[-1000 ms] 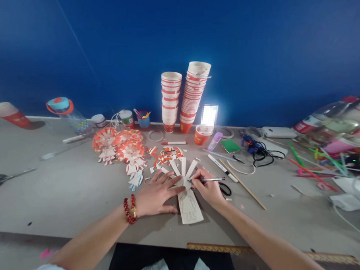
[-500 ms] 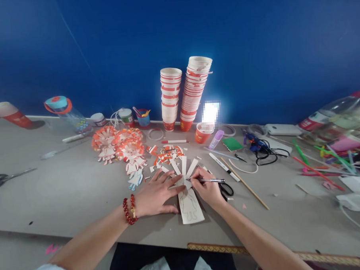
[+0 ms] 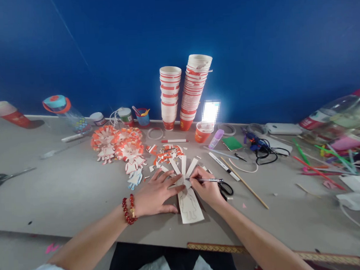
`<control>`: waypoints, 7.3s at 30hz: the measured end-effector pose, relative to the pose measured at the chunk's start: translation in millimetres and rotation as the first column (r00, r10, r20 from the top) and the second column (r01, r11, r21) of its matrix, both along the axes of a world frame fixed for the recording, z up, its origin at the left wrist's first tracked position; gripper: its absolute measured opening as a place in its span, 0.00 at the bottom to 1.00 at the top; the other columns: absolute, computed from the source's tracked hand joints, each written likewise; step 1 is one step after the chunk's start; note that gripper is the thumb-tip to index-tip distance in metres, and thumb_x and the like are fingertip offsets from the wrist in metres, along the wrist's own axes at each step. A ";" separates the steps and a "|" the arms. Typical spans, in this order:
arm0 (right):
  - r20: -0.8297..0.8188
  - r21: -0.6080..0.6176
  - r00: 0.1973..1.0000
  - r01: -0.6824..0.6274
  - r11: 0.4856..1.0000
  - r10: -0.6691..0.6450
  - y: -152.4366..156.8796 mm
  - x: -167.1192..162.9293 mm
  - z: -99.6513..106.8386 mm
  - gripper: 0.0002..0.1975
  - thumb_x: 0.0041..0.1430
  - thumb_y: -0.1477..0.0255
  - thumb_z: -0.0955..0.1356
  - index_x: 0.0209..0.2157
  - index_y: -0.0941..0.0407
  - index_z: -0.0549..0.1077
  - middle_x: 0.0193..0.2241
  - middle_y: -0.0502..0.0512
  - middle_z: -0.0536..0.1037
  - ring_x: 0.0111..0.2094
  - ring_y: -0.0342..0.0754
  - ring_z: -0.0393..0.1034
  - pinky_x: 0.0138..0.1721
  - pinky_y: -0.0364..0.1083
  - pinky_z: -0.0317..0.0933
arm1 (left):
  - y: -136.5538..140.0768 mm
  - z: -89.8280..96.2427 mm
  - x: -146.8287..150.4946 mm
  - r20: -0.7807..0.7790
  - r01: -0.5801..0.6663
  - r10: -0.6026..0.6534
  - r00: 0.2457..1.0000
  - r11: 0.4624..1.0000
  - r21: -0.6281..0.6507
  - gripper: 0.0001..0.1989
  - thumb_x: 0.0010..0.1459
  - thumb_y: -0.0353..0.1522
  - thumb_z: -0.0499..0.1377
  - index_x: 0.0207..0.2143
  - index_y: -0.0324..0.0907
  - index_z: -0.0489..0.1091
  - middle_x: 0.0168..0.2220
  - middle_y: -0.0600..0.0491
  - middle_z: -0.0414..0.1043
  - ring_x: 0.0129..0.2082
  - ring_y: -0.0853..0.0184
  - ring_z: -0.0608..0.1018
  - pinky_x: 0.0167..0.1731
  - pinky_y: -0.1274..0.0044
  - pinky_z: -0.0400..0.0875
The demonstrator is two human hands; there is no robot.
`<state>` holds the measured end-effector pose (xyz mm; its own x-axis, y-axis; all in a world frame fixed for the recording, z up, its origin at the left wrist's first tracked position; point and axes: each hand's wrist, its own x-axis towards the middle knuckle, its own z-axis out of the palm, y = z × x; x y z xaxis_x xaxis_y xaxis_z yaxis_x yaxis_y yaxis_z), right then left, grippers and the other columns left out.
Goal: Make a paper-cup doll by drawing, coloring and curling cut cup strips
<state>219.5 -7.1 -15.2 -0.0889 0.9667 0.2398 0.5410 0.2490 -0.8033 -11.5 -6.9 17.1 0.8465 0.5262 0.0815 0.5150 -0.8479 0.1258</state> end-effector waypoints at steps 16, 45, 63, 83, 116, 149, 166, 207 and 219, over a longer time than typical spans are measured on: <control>0.027 0.011 0.999 -0.018 1.000 0.017 0.1 -0.2 1.0 0.06 0.50 0.76 0.64 0.23 0.53 0.63 0.18 0.45 0.66 0.21 0.42 0.58 0.23 0.41 0.51 | 0.5 0.2 0.1 0.002 0.005 -0.005 1.000 1.000 -0.015 0.35 0.60 0.55 0.50 0.65 0.52 0.52 0.66 0.49 0.52 0.64 0.51 0.55 0.61 0.56 0.46; -0.011 0.042 1.000 0.000 0.999 0.000 -0.3 -0.7 3.5 0.07 0.49 0.76 0.63 0.21 0.53 0.61 0.16 0.44 0.63 0.20 0.42 0.56 0.23 0.41 0.51 | -0.1 -0.2 0.0 0.005 0.001 -0.001 1.000 1.000 -0.019 0.35 0.59 0.55 0.51 0.65 0.53 0.52 0.66 0.49 0.52 0.64 0.51 0.55 0.62 0.57 0.46; 0.009 0.023 1.000 0.000 1.000 0.000 1.4 0.2 -0.7 0.06 0.53 0.74 0.64 0.23 0.54 0.63 0.18 0.44 0.64 0.21 0.42 0.58 0.24 0.41 0.51 | 0.0 0.6 0.4 -0.013 -0.001 0.001 1.000 1.000 -0.018 0.35 0.60 0.55 0.49 0.65 0.53 0.52 0.66 0.50 0.52 0.64 0.51 0.55 0.61 0.56 0.46; 0.001 0.020 1.000 -0.004 1.000 0.004 1.0 0.2 -0.9 0.06 0.51 0.76 0.64 0.22 0.54 0.63 0.17 0.44 0.64 0.21 0.41 0.57 0.24 0.40 0.51 | -0.2 0.1 0.1 -0.005 0.002 -0.002 1.000 1.000 0.004 0.35 0.60 0.55 0.50 0.65 0.53 0.52 0.66 0.49 0.53 0.64 0.51 0.55 0.61 0.57 0.47; -0.089 0.024 0.996 0.019 1.000 -0.017 -0.7 -0.8 3.6 0.07 0.51 0.76 0.63 0.22 0.54 0.62 0.17 0.44 0.64 0.19 0.41 0.56 0.22 0.40 0.51 | -0.2 0.8 0.1 -0.004 0.002 -0.002 1.000 1.000 -0.014 0.34 0.60 0.54 0.51 0.65 0.53 0.52 0.66 0.50 0.53 0.64 0.51 0.55 0.61 0.56 0.46; -0.175 0.005 0.984 -0.025 1.000 0.025 -1.3 -0.3 2.8 0.05 0.55 0.73 0.64 0.25 0.54 0.66 0.19 0.47 0.69 0.21 0.43 0.64 0.23 0.41 0.58 | -1.3 -1.5 -1.3 -0.006 -0.013 0.013 1.000 0.999 -0.044 0.35 0.59 0.53 0.53 0.65 0.54 0.51 0.67 0.47 0.49 0.65 0.50 0.54 0.61 0.52 0.44; -0.076 0.032 0.995 -0.059 0.998 0.061 -1.3 -11.0 7.4 0.05 0.52 0.75 0.65 0.24 0.54 0.65 0.20 0.46 0.67 0.22 0.42 0.60 0.24 0.41 0.54 | -0.5 -4.4 -1.5 -0.012 -0.012 0.011 1.000 0.998 -0.054 0.35 0.59 0.54 0.52 0.64 0.52 0.53 0.67 0.46 0.48 0.66 0.50 0.53 0.61 0.53 0.44; -0.057 0.020 0.998 0.011 1.000 -0.009 -1.7 -6.5 1.5 0.06 0.50 0.76 0.63 0.22 0.54 0.62 0.18 0.44 0.63 0.20 0.41 0.57 0.23 0.40 0.51 | -0.7 -3.2 -1.2 0.002 -0.007 0.007 1.000 1.000 -0.031 0.35 0.59 0.54 0.52 0.65 0.53 0.51 0.67 0.46 0.49 0.65 0.50 0.54 0.61 0.52 0.44; -0.097 0.024 0.995 0.025 0.999 -0.022 -1.8 -6.2 2.3 0.06 0.51 0.76 0.62 0.22 0.54 0.63 0.18 0.44 0.63 0.20 0.41 0.56 0.22 0.40 0.51 | -0.5 -4.2 -1.6 -0.005 -0.007 0.007 1.000 1.000 -0.008 0.35 0.59 0.54 0.52 0.65 0.53 0.50 0.67 0.46 0.49 0.65 0.50 0.55 0.61 0.53 0.45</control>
